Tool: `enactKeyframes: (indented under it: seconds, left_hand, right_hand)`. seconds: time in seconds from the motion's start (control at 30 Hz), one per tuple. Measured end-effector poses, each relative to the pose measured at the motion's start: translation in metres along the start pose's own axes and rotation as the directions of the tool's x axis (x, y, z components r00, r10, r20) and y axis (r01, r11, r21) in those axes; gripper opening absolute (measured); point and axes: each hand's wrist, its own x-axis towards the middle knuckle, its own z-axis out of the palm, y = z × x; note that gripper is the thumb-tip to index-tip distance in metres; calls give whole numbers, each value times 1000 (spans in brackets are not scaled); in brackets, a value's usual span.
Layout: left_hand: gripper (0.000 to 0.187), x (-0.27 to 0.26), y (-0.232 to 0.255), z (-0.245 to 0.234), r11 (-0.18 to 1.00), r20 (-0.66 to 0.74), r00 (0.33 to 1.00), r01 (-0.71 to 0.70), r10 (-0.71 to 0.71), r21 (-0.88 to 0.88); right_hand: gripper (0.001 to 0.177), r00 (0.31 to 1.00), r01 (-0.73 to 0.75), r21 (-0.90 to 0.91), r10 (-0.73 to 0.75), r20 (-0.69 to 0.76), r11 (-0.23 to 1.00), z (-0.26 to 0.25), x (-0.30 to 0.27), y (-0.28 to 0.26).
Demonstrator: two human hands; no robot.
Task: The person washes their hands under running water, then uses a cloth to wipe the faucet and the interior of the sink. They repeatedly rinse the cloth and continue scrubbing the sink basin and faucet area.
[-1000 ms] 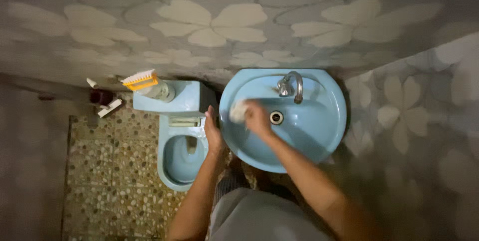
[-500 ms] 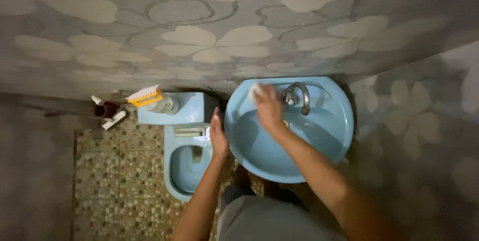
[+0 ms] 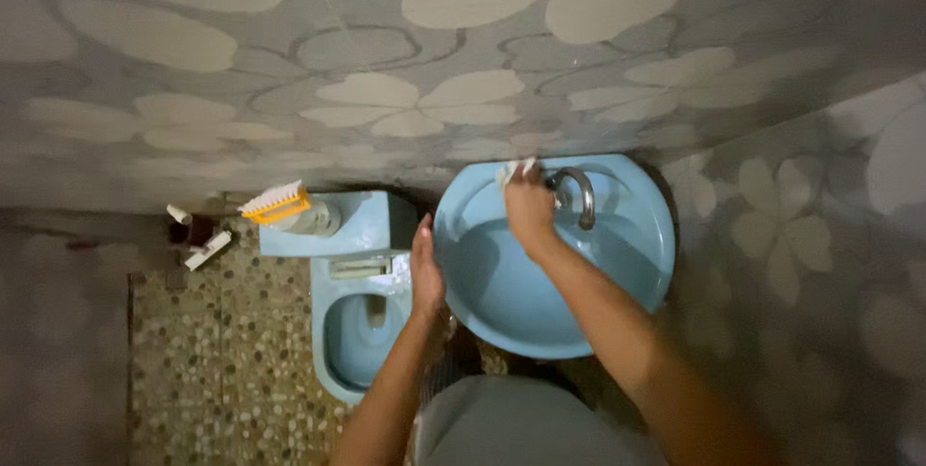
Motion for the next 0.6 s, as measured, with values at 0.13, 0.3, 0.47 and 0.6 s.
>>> enactKeyframes:
  seconds: [0.13, 0.3, 0.47, 0.6]
  left_hand:
    - [68, 9, -9, -3, 1000, 7, 1000, -8, 8, -1]
    - [68, 12, -13, -7, 999, 23, 1000, 8, -7, -51]
    - [69, 20, -20, -16, 999, -4, 999, -36, 36, -7]
    - [69, 12, -29, -38, 999, -9, 999, -31, 31, -23]
  right_hand:
    - [54, 994, 29, -136, -43, -103, 990, -24, -7, -12]
    - [36, 952, 116, 302, -193, 239, 946, -38, -13, -13]
    - [51, 922, 315, 452, -156, -354, 835, -9, -7, -52]
    - [45, 925, 369, 662, -331, -188, 653, 8, -55, -87]
